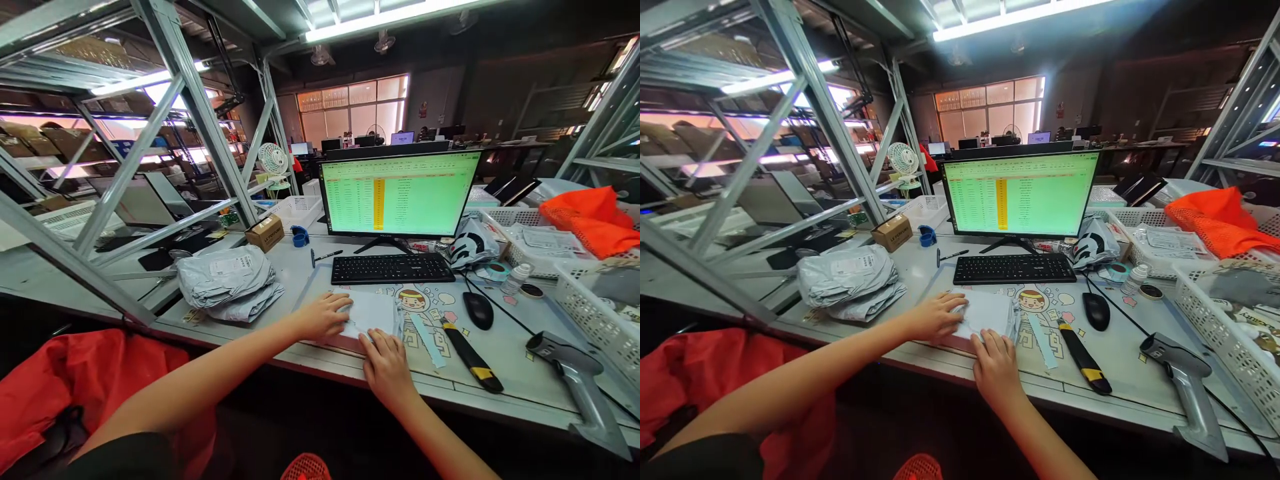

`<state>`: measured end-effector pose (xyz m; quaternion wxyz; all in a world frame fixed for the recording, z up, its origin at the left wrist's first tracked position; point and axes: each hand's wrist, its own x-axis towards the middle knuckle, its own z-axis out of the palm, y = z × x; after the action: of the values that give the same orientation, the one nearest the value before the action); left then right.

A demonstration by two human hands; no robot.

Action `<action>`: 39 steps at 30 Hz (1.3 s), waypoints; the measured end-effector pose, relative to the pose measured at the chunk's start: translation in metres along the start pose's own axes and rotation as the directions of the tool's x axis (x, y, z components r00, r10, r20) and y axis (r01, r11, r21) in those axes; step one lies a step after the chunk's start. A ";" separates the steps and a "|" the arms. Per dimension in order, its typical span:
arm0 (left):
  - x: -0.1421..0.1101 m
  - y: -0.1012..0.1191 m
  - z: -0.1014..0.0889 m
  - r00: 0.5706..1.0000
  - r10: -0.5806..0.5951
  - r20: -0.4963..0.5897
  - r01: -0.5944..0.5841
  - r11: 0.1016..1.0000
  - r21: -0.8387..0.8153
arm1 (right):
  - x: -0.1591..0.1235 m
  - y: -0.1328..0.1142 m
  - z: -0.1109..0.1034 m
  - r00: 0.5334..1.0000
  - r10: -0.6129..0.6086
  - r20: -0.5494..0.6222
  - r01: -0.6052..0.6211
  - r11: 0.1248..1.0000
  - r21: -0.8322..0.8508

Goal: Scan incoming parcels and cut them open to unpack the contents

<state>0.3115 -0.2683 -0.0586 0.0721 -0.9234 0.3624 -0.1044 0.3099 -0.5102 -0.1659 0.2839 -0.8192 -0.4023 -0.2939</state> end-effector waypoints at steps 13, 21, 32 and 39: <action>0.005 -0.020 0.006 0.983 0.183 0.035 -0.180 0.981 -0.072 | 0.001 0.001 -0.002 0.999 0.015 -0.045 -0.016 1.000 -0.025; 0.009 -0.014 0.028 0.995 -0.032 -0.099 -0.004 0.938 -0.346 | 0.019 -0.021 -0.004 0.990 0.137 -0.016 -0.138 0.987 -0.076; 0.003 0.054 0.016 0.956 -0.220 -0.195 0.066 0.807 -0.587 | 0.029 -0.036 -0.006 0.987 0.119 -0.108 -0.106 0.987 0.118; -0.009 0.055 0.011 0.999 0.027 0.019 -0.019 0.946 -0.324 | 0.020 -0.024 -0.018 0.986 -0.119 -0.118 0.137 0.977 0.162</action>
<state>0.2719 -0.3014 -0.0819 -0.0750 -0.9196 0.3844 -0.0318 0.2960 -0.5008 -0.1346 0.3545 -0.7474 -0.4619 -0.3199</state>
